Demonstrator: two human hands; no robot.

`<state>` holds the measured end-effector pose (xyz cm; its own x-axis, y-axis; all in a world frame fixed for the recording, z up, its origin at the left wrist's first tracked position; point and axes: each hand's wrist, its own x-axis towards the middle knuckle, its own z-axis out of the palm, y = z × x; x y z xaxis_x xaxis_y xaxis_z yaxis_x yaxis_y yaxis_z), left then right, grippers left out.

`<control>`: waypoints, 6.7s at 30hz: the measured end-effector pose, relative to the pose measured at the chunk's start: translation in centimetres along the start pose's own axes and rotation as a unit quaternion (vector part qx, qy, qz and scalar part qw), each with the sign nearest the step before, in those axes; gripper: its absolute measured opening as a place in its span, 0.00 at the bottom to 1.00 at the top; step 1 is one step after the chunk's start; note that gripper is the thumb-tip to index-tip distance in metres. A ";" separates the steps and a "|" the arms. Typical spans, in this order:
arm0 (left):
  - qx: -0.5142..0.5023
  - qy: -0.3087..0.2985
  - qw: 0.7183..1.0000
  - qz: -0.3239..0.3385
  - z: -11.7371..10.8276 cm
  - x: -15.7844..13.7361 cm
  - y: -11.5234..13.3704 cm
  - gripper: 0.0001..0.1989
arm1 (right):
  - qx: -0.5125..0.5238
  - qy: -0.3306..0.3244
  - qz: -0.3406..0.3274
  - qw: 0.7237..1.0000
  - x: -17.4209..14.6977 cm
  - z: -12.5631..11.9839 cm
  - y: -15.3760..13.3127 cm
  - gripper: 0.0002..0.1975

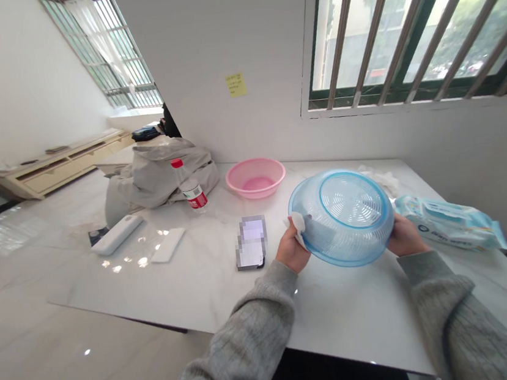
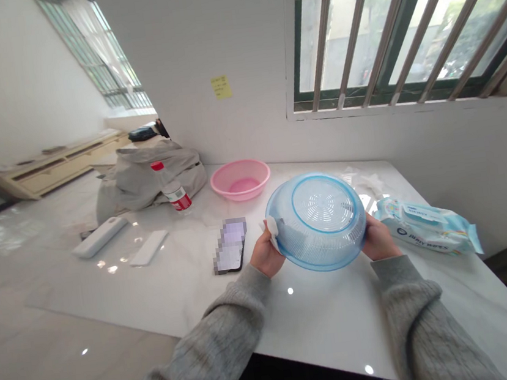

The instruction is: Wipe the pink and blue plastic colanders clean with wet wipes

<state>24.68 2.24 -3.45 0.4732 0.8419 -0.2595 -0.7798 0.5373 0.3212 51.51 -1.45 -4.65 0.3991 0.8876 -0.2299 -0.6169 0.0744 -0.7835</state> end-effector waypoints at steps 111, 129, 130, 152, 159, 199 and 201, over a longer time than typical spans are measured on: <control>0.108 -0.044 0.992 0.036 -0.1 -0.9 -1.0 0.16 | -0.005 -0.148 0.066 0.987 -2.1 2.7 4.6 0.14; 0.066 -0.058 0.993 0.078 0.3 -0.6 -1.3 0.23 | -0.060 -0.211 0.066 0.974 -4.3 4.8 5.1 0.17; 0.057 -0.056 0.994 0.079 0.4 -0.5 -1.2 0.22 | -0.064 -0.207 0.063 0.974 -4.1 4.6 4.8 0.17; 0.158 0.090 0.975 0.125 -0.7 0.8 -0.9 0.24 | -0.002 0.020 -0.074 0.997 -1.2 2.4 2.5 0.11; 0.144 0.090 0.973 0.154 -0.9 1.1 -0.4 0.25 | -0.023 -0.085 -0.021 0.996 -3.2 3.6 3.1 0.16; 0.154 -0.066 0.976 0.139 0.0 -0.2 -1.2 0.17 | -0.126 -0.062 -0.095 0.986 -2.8 3.4 3.1 0.19; 0.167 -0.062 0.977 0.118 0.0 -0.2 -1.3 0.16 | -0.130 -0.056 -0.102 0.985 -2.6 3.2 3.2 0.20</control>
<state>25.59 1.37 -3.84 0.3591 0.9325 -0.0375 -0.7050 0.2974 0.6438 46.33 -2.07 -4.68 0.4112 0.9115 0.0016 -0.3317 0.1512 -0.9312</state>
